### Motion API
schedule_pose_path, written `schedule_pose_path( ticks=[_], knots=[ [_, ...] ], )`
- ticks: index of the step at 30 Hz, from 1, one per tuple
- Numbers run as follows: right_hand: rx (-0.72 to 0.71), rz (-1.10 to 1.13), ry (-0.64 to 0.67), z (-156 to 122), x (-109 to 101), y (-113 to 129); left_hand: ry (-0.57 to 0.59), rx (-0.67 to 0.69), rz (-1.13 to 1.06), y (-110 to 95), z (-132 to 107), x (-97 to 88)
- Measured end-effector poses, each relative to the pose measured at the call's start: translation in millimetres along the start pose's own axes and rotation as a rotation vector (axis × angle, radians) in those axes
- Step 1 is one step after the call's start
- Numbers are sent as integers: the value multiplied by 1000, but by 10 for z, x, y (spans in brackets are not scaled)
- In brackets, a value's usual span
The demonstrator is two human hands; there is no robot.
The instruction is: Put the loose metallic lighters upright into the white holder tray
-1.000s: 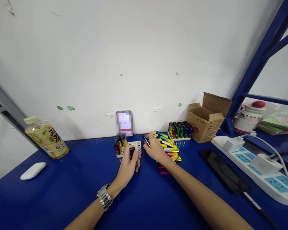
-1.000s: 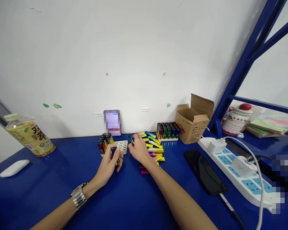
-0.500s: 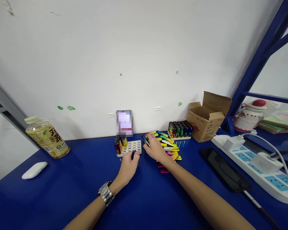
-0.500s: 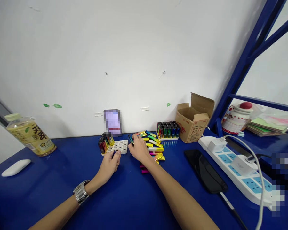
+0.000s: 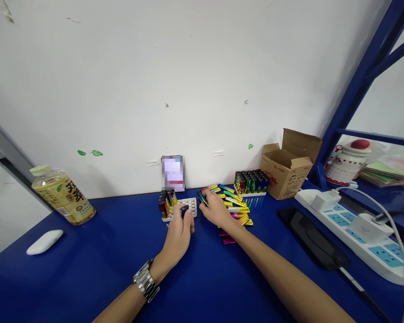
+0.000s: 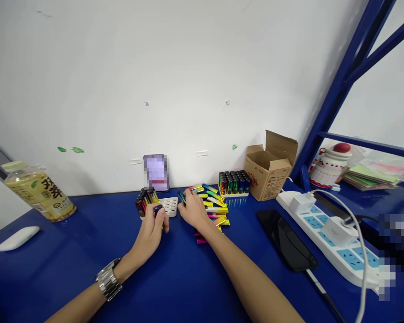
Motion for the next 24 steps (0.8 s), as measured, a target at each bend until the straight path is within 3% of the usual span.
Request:
schedule_pose_path(
  ticks=[4,10,14,17,24],
  knots=[
    [5,15,17,-7,-13,6,-91,262,345,-209,117,-242],
    [22,28,18,-32,-65,33,-98,273,759,-164,314,-567],
    [19,23,25,-23,-51,25,-81,328,982,-43,336,-612],
    [1,52,1,-5,-13,-2,-109,451,1062,-10,326,-612],
    [-43,273,-109,29,-36,-32,-334,650,1120,-16,322,-662]
  ],
)
Point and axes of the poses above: each hand's wrist, its own z-axis towards the middle knuckle, its own x-axis out of the palm, y = z × x, the point moved 2 cm from there along z, towards the middle knuckle, and after that the axes turned 5 degrees about y, right-handed, at the moved point
